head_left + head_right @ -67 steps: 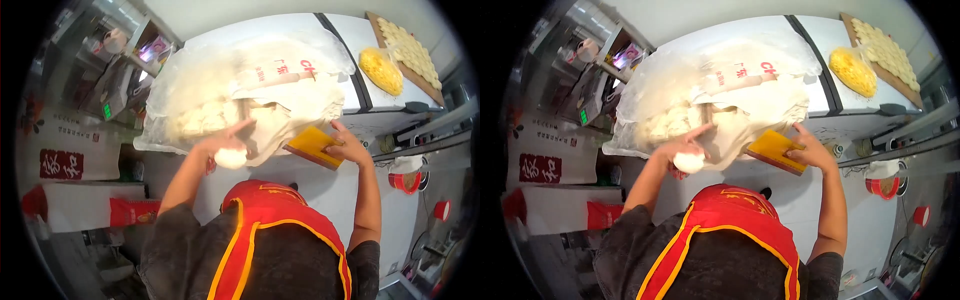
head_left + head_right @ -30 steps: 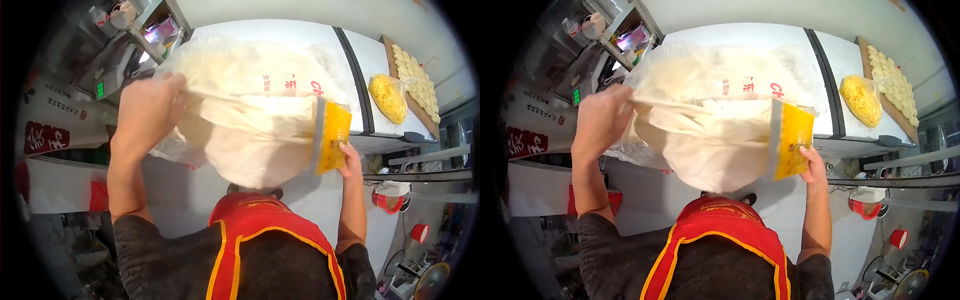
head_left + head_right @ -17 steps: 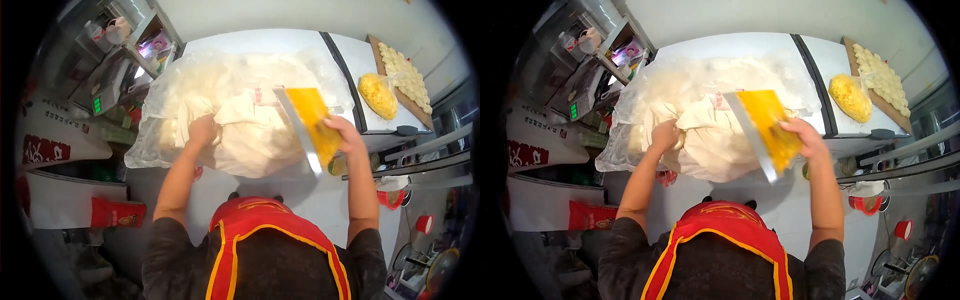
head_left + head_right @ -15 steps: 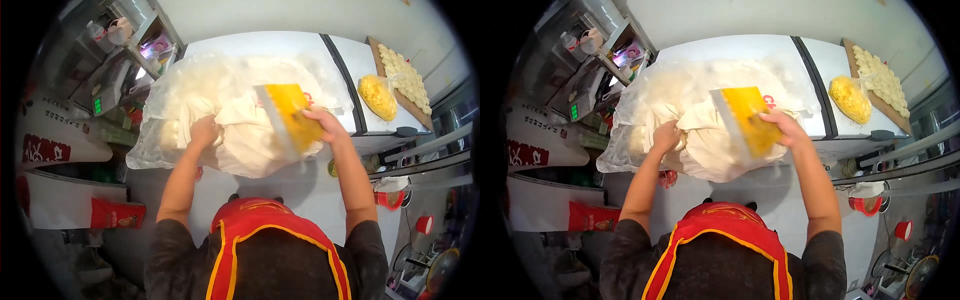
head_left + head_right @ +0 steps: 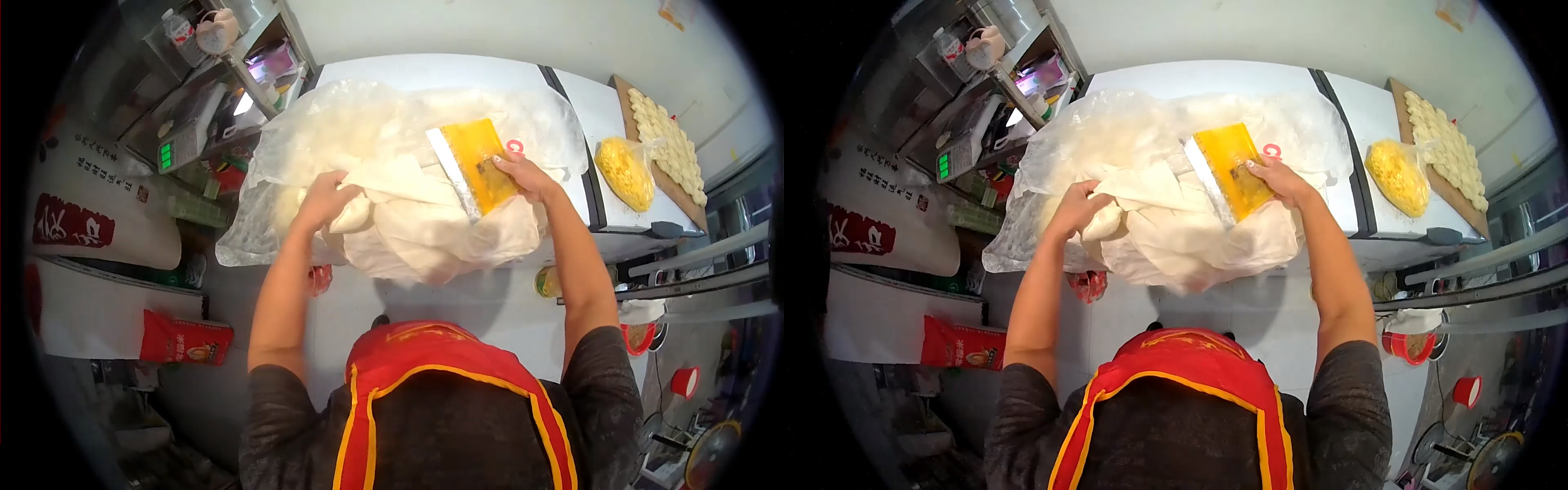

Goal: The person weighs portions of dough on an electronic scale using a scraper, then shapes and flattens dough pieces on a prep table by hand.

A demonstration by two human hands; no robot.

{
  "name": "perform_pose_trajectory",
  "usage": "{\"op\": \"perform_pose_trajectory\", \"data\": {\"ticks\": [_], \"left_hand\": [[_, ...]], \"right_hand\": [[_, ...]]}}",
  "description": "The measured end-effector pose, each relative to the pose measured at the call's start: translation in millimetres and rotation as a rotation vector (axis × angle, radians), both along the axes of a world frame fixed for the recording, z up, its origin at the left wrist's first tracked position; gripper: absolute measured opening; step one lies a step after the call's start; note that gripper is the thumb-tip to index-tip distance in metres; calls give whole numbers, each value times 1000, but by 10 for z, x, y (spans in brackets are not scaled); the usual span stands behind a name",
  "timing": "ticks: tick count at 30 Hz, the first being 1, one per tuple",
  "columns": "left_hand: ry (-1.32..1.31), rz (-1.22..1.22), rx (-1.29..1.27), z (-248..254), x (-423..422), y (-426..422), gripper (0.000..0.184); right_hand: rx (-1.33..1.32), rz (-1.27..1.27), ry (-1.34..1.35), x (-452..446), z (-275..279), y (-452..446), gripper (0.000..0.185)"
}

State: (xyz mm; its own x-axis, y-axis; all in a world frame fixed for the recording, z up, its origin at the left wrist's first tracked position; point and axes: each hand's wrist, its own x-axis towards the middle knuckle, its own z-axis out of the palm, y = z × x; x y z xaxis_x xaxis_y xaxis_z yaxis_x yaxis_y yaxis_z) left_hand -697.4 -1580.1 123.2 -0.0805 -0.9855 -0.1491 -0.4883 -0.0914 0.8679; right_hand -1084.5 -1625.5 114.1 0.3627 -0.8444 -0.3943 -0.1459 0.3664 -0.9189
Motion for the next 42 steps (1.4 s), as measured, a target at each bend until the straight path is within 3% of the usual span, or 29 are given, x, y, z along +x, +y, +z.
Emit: {"op": "perform_pose_trajectory", "data": {"ticks": [6,9,14,17,22,27,30,32,38,40,42], "left_hand": [[-49,-25,-60,-189,8,-85,27],[-62,-9,3,-241,48,-122,28],[22,51,-86,-120,166,-284,26],[46,110,-167,121,239,-600,25],[-157,263,-212,364,144,-1116,31],[-419,326,-174,-107,-127,-1392,30],[-432,261,-71,-188,-385,-1330,34],[-462,208,-22,-81,-548,-1236,36],[-577,269,-297,-34,-621,-1522,38],[-664,272,-441,214,-555,-1532,39],[-587,299,-460,563,-523,-1396,38]], "right_hand": [[-80,131,100,-16,-148,6,57],[-150,113,243,-26,-143,29,52],[-290,-170,-227,-220,61,-123,42],[-420,-425,-489,-489,472,-294,39],[-655,-898,-772,-1093,1096,-337,36],[-798,-991,-607,-1623,1318,-114,30],[-799,-978,-462,-1869,1259,-47,28],[-784,-988,-402,-1951,1248,16,28],[-793,-883,-205,-1882,1322,82,31],[-776,-900,-201,-1931,1280,51,31],[-781,-924,-259,-1923,1266,42,32]]}}
